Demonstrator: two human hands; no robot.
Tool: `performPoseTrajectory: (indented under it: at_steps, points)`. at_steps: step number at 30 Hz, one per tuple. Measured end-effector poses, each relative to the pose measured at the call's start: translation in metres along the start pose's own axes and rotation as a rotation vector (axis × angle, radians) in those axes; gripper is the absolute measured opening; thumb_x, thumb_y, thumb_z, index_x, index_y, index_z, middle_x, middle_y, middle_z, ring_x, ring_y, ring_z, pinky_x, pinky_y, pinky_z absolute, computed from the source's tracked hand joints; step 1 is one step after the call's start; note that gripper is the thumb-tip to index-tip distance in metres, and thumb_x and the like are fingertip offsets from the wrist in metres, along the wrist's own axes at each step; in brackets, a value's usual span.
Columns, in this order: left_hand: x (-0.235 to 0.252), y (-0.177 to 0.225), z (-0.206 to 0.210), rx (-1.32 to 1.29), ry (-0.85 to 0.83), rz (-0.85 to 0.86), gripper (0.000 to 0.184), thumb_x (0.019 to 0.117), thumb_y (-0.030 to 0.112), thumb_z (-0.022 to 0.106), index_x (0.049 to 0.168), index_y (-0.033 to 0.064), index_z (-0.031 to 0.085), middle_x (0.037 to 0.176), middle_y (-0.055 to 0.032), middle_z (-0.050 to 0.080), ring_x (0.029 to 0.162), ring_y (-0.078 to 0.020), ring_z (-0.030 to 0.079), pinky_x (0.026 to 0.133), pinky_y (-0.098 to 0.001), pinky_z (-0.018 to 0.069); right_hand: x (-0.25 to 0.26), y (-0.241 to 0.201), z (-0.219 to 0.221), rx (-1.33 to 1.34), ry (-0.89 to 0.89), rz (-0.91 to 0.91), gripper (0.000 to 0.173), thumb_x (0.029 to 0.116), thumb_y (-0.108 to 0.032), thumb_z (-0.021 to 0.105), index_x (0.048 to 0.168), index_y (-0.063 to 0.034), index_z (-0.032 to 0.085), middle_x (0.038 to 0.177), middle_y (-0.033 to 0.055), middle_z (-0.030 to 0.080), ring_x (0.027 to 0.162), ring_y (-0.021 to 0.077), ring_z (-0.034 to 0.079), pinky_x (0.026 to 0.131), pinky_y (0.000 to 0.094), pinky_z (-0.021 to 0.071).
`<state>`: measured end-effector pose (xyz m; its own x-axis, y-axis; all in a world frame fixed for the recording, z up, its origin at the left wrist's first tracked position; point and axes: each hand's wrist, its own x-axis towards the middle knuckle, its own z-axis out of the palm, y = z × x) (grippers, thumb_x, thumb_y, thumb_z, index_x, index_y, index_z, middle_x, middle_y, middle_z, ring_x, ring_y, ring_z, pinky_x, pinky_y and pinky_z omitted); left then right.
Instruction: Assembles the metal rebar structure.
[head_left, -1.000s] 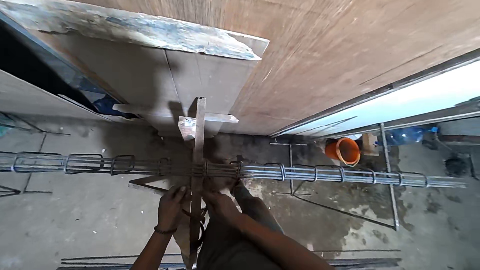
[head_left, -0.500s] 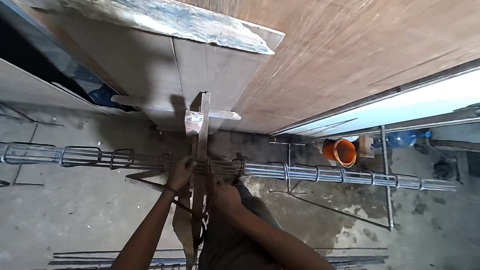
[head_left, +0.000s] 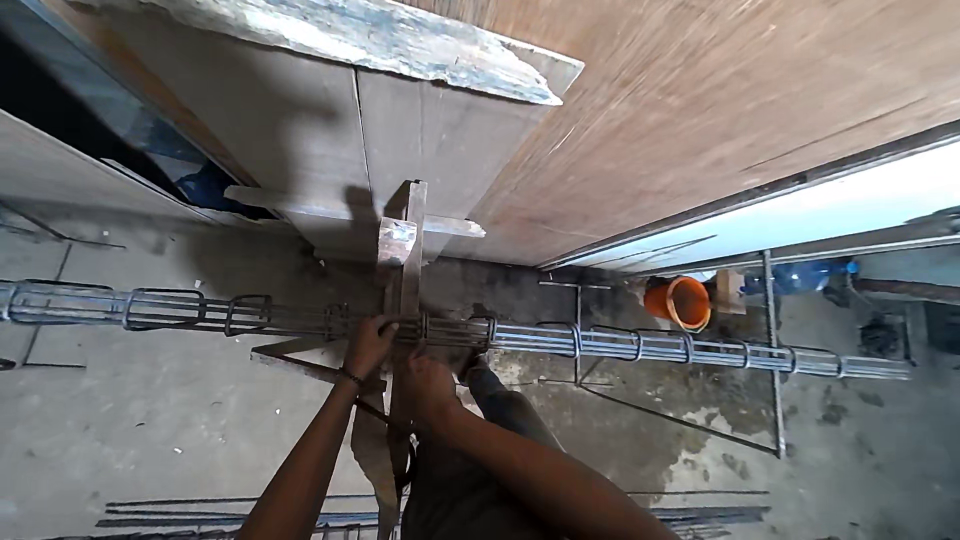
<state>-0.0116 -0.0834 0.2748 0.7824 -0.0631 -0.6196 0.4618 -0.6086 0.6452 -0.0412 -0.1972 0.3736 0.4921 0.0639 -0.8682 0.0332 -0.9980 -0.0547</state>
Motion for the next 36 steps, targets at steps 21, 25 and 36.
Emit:
performPoseTrajectory:
  at_steps: [21,25,36]
  points:
    - [-0.012,-0.027,0.006,-0.066,0.019,-0.004,0.035,0.1087,0.024,0.05,0.128,0.0004,0.067,0.123,-0.0203,0.069,0.118,-0.031,0.065,0.107,-0.0492,0.047,0.027,-0.036,0.013,-0.284,0.033,-0.182,0.033,0.1014,0.007,0.045,0.132,0.0189,0.048,0.124,0.0351,0.058,0.112,0.0471,0.062,0.09,0.0547,0.0527]
    - [-0.015,-0.03,-0.002,-0.095,0.077,-0.056,0.035,0.1086,0.026,0.051,0.126,0.002,0.069,0.121,-0.0187,0.07,0.114,-0.0296,0.066,0.104,-0.0499,0.0481,0.038,-0.038,0.005,-0.158,0.014,-0.188,0.031,0.1019,0.005,0.048,0.13,0.0166,0.053,0.125,0.0334,0.06,0.115,0.0469,0.062,0.097,0.0571,0.0498]
    - [-0.017,-0.03,-0.001,-0.161,0.092,-0.088,0.033,0.1079,0.026,0.052,0.122,0.0019,0.07,0.11,-0.017,0.073,0.098,-0.0263,0.071,0.093,-0.0467,0.0556,0.052,-0.01,0.024,-0.121,0.026,-0.123,0.046,0.1082,-0.001,0.032,0.148,0.0227,0.027,0.139,0.0423,0.046,0.121,0.0486,0.06,0.097,0.0503,0.0527]
